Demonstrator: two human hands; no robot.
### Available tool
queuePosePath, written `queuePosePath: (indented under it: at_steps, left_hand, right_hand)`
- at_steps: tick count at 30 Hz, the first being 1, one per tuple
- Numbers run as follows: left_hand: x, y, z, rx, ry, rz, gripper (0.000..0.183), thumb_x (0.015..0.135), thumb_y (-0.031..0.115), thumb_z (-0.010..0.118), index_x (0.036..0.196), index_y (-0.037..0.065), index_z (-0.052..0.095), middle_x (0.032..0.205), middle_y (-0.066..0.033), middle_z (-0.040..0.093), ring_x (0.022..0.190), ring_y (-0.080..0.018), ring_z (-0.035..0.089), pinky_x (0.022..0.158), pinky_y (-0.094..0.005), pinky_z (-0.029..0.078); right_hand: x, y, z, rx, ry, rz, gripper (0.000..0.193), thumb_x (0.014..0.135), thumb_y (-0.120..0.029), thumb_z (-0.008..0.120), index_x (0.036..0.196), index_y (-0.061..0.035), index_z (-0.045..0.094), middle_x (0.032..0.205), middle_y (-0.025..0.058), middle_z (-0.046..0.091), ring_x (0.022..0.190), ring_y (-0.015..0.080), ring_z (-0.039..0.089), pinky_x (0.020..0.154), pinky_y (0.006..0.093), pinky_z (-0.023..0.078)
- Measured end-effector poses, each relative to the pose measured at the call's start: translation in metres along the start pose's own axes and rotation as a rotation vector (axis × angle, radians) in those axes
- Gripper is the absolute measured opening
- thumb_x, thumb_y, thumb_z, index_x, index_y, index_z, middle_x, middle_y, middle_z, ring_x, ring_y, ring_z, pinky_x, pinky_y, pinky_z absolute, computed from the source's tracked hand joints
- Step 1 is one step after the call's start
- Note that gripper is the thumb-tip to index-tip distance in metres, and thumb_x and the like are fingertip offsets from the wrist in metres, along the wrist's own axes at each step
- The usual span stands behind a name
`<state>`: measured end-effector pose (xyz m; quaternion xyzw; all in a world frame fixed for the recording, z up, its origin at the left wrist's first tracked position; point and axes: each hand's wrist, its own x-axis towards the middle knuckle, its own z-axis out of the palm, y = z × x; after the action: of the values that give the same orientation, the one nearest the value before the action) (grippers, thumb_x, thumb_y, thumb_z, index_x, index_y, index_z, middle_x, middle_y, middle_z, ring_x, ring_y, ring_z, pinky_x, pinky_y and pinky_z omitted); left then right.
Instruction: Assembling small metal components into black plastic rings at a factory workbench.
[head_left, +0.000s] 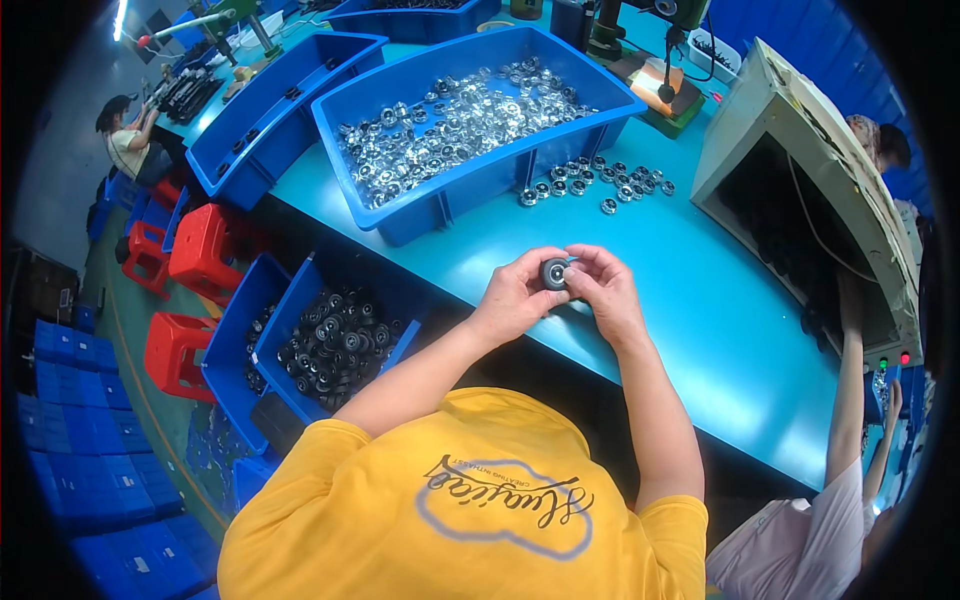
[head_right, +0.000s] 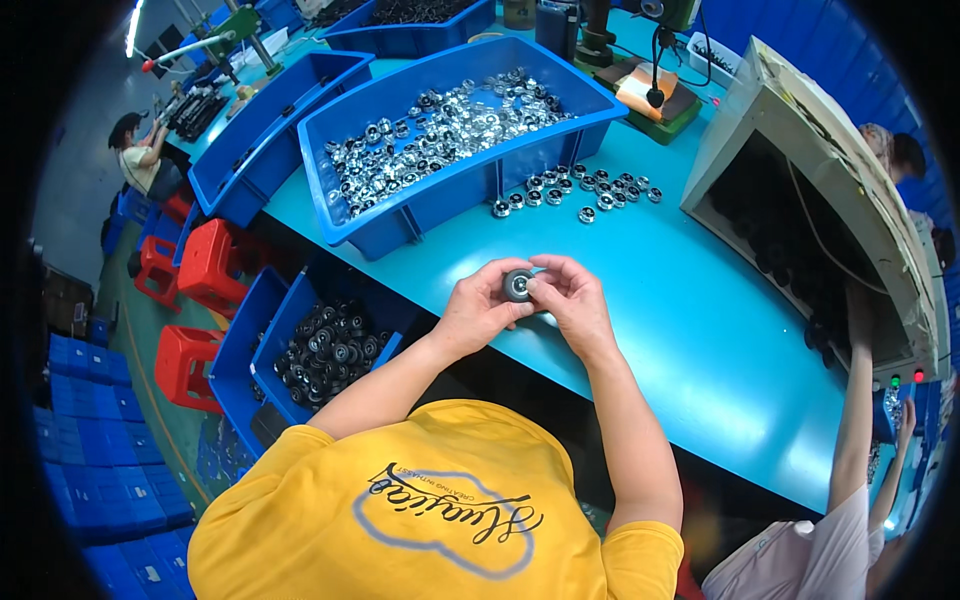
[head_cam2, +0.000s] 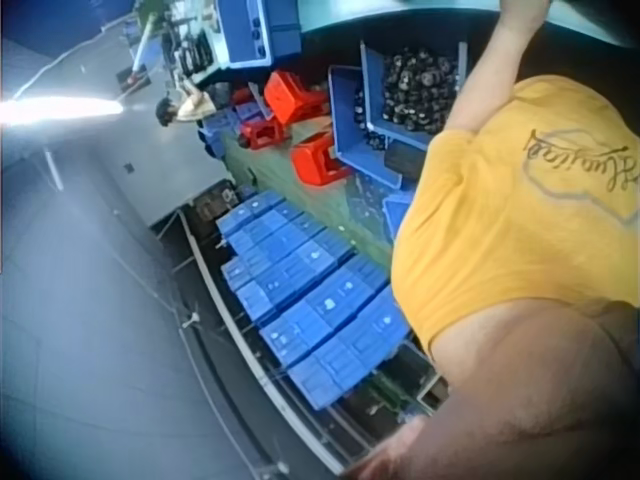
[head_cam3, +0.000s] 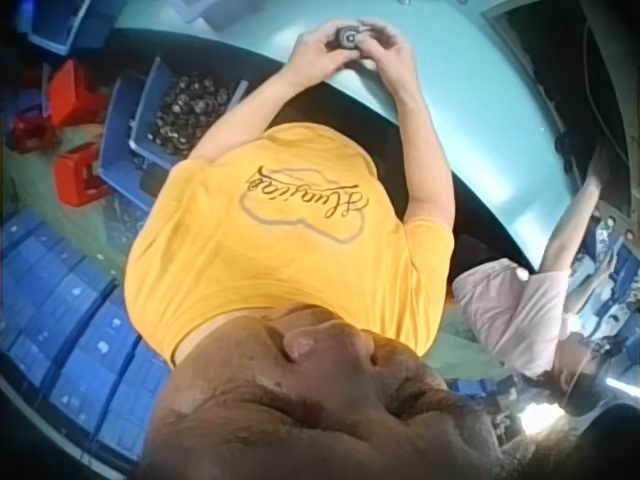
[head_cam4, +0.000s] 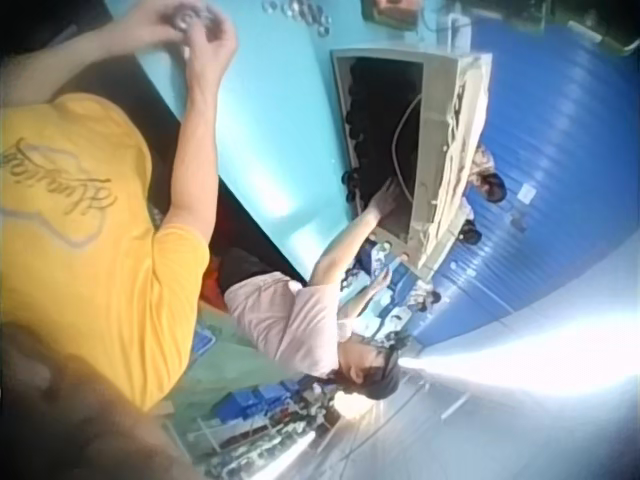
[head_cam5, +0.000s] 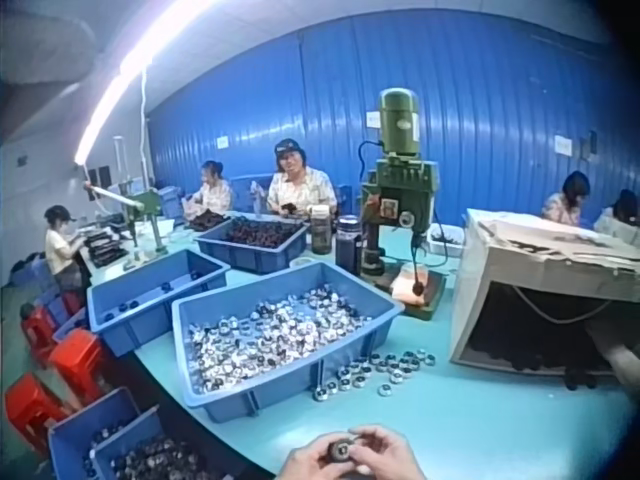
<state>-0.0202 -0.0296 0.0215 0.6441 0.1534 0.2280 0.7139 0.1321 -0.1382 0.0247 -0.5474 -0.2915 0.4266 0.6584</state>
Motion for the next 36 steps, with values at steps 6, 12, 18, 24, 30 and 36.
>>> queuePosePath:
  at_steps: [6, 12, 18, 24, 30, 36]
  left_hand:
    - [0.001, 0.005, -0.005, -0.162, -0.029, -0.061, 0.047, 0.090, -0.004, 0.075, 0.133, 0.006, 0.058, 0.103, -0.0020, 0.068, 0.087, -0.0086, 0.066, 0.068, -0.0241, 0.055]
    - [0.001, 0.003, -0.007, -0.157, -0.037, -0.059, 0.048, 0.088, -0.006, 0.076, 0.131, 0.007, 0.058, 0.102, -0.0016, 0.068, 0.088, -0.0084, 0.066, 0.069, -0.0237, 0.055]
    - [0.001, 0.003, -0.007, -0.150, -0.032, -0.053, 0.047, 0.088, -0.006, 0.075, 0.130, 0.007, 0.058, 0.103, -0.0013, 0.068, 0.089, -0.0080, 0.067, 0.071, -0.0234, 0.055]
    - [0.000, 0.007, -0.006, -0.152, -0.029, -0.077, 0.049, 0.088, -0.005, 0.075, 0.132, 0.006, 0.058, 0.106, -0.0016, 0.069, 0.090, -0.0079, 0.067, 0.070, -0.0233, 0.055]
    - [-0.001, 0.007, -0.006, -0.178, -0.029, -0.085, 0.048, 0.091, -0.001, 0.075, 0.135, 0.006, 0.057, 0.107, -0.0024, 0.069, 0.090, -0.0086, 0.067, 0.070, -0.0237, 0.054]
    - [-0.064, 0.019, -0.076, 0.116, 0.053, -0.046, 0.056, 0.086, -0.004, 0.077, 0.137, 0.004, 0.058, 0.109, -0.0024, 0.064, 0.096, -0.0124, 0.065, 0.080, -0.0283, 0.058]
  right_hand:
    - [0.001, -0.003, -0.003, 0.109, -0.049, 0.074, 0.037, 0.100, -0.017, 0.070, 0.129, 0.0048, 0.063, 0.105, 0.0117, 0.072, 0.089, 0.0163, 0.070, 0.077, 0.0302, 0.061]
    - [0.002, -0.003, -0.003, 0.100, -0.052, 0.058, 0.038, 0.100, -0.015, 0.071, 0.131, 0.0045, 0.062, 0.105, 0.0129, 0.073, 0.089, 0.0167, 0.071, 0.077, 0.0303, 0.061]
    - [0.002, -0.004, -0.003, 0.107, -0.053, 0.052, 0.039, 0.098, -0.012, 0.072, 0.132, 0.0035, 0.062, 0.105, 0.0129, 0.073, 0.090, 0.0166, 0.071, 0.077, 0.0303, 0.061]
    - [0.003, -0.001, -0.004, 0.111, -0.047, 0.045, 0.037, 0.098, -0.011, 0.071, 0.132, 0.0031, 0.062, 0.105, 0.0120, 0.073, 0.089, 0.0163, 0.071, 0.076, 0.0298, 0.061]
    - [0.002, -0.003, -0.005, 0.102, -0.067, 0.045, 0.035, 0.100, -0.012, 0.069, 0.131, 0.0027, 0.063, 0.103, 0.0110, 0.073, 0.086, 0.0155, 0.070, 0.074, 0.0288, 0.060]
    - [0.001, -0.015, -0.021, -0.226, -0.004, 0.096, 0.028, 0.099, -0.015, 0.071, 0.123, -0.0009, 0.069, 0.098, 0.0077, 0.074, 0.081, 0.0129, 0.068, 0.071, 0.0274, 0.058]
